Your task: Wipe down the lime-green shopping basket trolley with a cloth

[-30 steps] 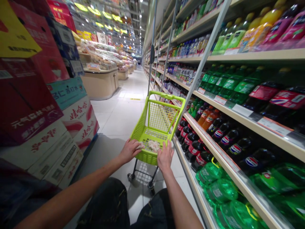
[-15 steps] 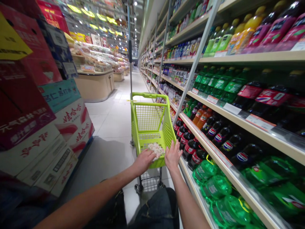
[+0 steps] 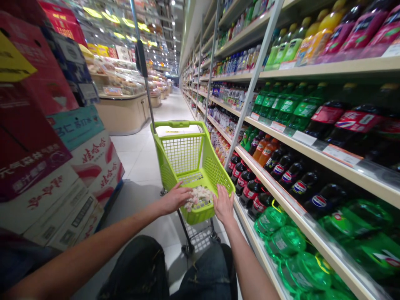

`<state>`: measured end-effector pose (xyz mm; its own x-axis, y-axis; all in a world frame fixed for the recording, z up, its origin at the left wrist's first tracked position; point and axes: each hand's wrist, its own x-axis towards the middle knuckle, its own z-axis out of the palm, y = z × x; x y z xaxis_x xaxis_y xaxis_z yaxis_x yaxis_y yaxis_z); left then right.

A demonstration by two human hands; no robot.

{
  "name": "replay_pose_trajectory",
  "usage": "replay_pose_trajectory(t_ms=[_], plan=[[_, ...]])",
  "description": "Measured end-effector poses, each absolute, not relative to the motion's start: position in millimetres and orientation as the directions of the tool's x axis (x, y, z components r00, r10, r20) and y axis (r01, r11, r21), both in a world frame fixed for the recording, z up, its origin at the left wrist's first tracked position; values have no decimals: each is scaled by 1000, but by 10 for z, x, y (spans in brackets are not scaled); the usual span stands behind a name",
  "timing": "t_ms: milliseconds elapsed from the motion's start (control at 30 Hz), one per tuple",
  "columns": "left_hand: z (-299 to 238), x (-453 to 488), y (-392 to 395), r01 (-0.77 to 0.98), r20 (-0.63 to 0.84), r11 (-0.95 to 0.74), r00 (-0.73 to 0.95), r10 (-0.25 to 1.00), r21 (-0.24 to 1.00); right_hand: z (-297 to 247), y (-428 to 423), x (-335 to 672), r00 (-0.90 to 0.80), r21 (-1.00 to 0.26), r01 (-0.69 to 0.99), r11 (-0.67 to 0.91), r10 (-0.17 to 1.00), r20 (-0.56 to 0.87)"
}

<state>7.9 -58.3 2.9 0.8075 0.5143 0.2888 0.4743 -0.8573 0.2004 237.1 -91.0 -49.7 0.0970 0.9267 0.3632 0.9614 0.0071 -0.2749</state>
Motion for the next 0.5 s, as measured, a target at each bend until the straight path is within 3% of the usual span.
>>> replay_pose_trajectory(t_ms=[100,200,500], plan=[[-33,154,-620,468,322,-853,790,521,233,-466,-886,2219,151,-335,942,-37,935,322],[-163,271,-736,428,384,-874,785,486,231,-477,-921,2042,106,-360,933,17,942,319],[-194,190,-657,428,409,-895,800,439,123,-423,-932,2109,-23,-274,956,102,960,278]])
